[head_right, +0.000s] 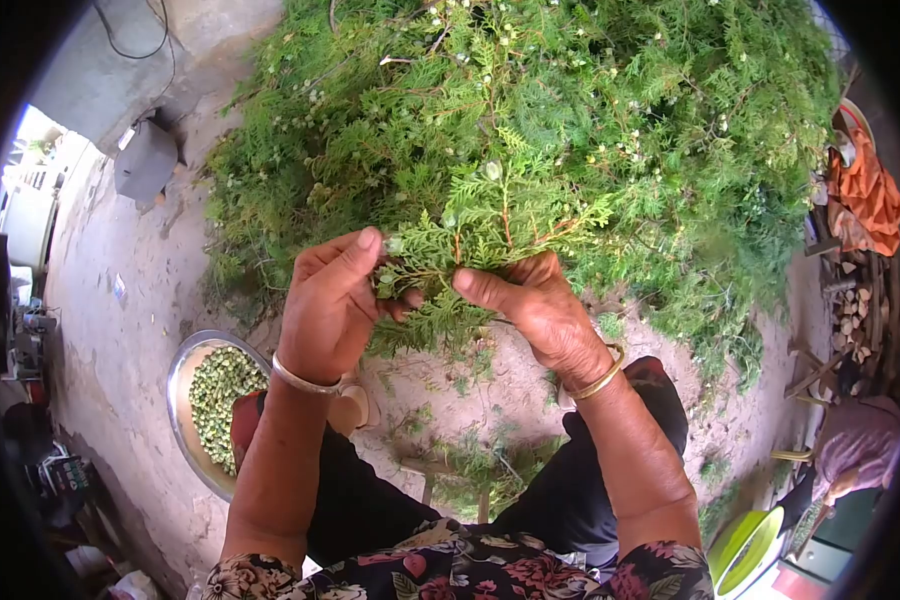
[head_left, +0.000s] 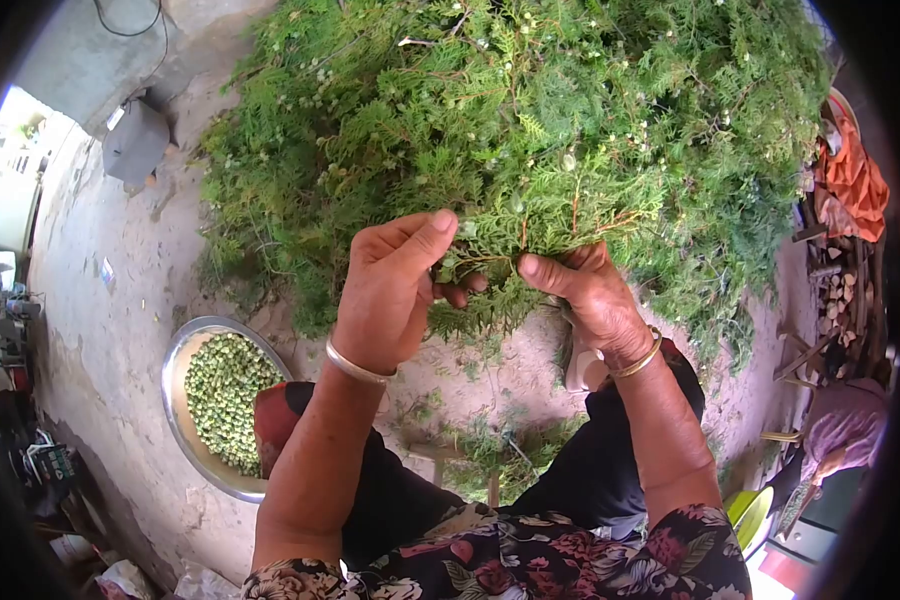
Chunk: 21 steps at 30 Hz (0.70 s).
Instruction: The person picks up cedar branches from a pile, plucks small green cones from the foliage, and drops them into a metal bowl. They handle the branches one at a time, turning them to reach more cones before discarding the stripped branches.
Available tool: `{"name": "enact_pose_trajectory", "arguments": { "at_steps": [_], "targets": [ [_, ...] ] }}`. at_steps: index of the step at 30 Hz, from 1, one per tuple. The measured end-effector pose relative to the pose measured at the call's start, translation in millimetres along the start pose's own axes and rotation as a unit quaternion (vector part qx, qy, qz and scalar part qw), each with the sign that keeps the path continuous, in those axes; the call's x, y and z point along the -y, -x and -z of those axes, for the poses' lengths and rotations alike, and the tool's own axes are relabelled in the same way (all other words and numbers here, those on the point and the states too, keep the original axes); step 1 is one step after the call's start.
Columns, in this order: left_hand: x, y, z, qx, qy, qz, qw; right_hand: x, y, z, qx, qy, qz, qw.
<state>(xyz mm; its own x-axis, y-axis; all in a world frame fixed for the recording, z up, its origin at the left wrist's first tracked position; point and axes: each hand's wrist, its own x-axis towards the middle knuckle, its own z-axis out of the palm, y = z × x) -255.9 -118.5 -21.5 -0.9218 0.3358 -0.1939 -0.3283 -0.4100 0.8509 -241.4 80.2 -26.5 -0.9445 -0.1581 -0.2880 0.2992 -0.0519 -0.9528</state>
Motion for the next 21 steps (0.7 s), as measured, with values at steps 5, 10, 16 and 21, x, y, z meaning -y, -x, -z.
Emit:
{"name": "enact_pose_trajectory", "arguments": {
  "at_steps": [5,10,16,21],
  "targets": [
    [2.3,-0.9,0.4,-0.037,0.026,-0.025,0.999,7.0,6.2,-2.1,0.019,-0.008,-0.008,1.000],
    [7.7,-1.8,-1.2,-0.057,-0.031,-0.058,0.996,1.3,3.0,-2.8,0.016,-0.033,-0.010,0.999],
    [9.4,-1.2,-0.7,-0.038,-0.046,-0.062,0.996,-5.8,-2.4,1.3,-0.014,-0.018,-0.014,1.000],
    [10.7,-2.8,3.2,-0.059,-0.144,-0.079,0.985,5.5,0.6,5.9,-0.017,0.056,-0.086,0.995]
  ]
}}
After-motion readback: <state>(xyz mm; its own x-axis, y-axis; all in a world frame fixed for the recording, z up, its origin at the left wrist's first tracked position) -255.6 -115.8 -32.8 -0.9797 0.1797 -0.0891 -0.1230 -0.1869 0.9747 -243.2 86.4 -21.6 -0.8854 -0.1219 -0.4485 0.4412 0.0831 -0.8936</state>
